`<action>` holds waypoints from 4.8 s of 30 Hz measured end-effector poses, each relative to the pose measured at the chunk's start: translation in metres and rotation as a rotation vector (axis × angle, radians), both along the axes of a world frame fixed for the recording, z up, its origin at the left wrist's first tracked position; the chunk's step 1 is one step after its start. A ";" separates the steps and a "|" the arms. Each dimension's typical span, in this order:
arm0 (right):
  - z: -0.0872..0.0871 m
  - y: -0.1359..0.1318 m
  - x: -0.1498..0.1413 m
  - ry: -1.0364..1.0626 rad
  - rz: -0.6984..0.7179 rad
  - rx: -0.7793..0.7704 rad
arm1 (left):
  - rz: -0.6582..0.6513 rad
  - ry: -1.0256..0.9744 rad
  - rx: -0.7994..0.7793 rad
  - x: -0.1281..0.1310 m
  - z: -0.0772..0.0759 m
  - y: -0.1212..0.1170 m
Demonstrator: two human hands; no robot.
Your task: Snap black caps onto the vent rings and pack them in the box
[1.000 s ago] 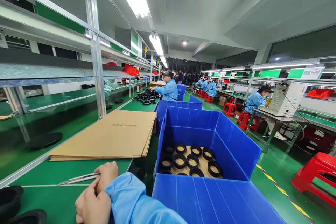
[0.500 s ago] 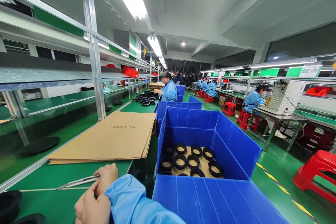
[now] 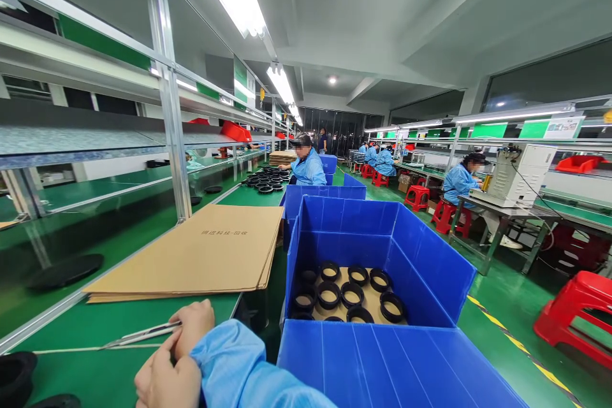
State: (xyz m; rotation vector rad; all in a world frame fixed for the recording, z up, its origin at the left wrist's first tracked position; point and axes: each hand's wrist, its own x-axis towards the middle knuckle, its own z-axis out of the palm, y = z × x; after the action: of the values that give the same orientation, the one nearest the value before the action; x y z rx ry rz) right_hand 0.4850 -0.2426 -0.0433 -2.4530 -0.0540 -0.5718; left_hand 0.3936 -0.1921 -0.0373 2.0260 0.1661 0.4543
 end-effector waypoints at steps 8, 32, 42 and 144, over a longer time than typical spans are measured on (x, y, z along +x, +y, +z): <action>0.002 -0.004 -0.001 0.024 0.044 0.020 | -0.010 -0.026 0.012 -0.007 0.007 0.001; -0.002 -0.001 0.001 0.087 0.057 0.059 | 0.014 -0.032 0.042 -0.011 0.006 0.002; 0.001 0.000 -0.002 0.099 0.049 0.061 | 0.011 -0.023 0.038 -0.011 0.006 0.002; -0.006 -0.010 -0.032 -0.041 0.082 0.222 | 0.086 -0.295 -0.165 -0.024 -0.017 -0.015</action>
State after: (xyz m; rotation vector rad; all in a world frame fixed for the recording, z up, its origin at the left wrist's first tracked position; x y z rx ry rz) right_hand 0.4534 -0.2530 -0.0494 -2.2137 -0.1022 -0.5613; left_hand 0.3694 -0.2068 -0.0543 1.7730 0.1058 0.7621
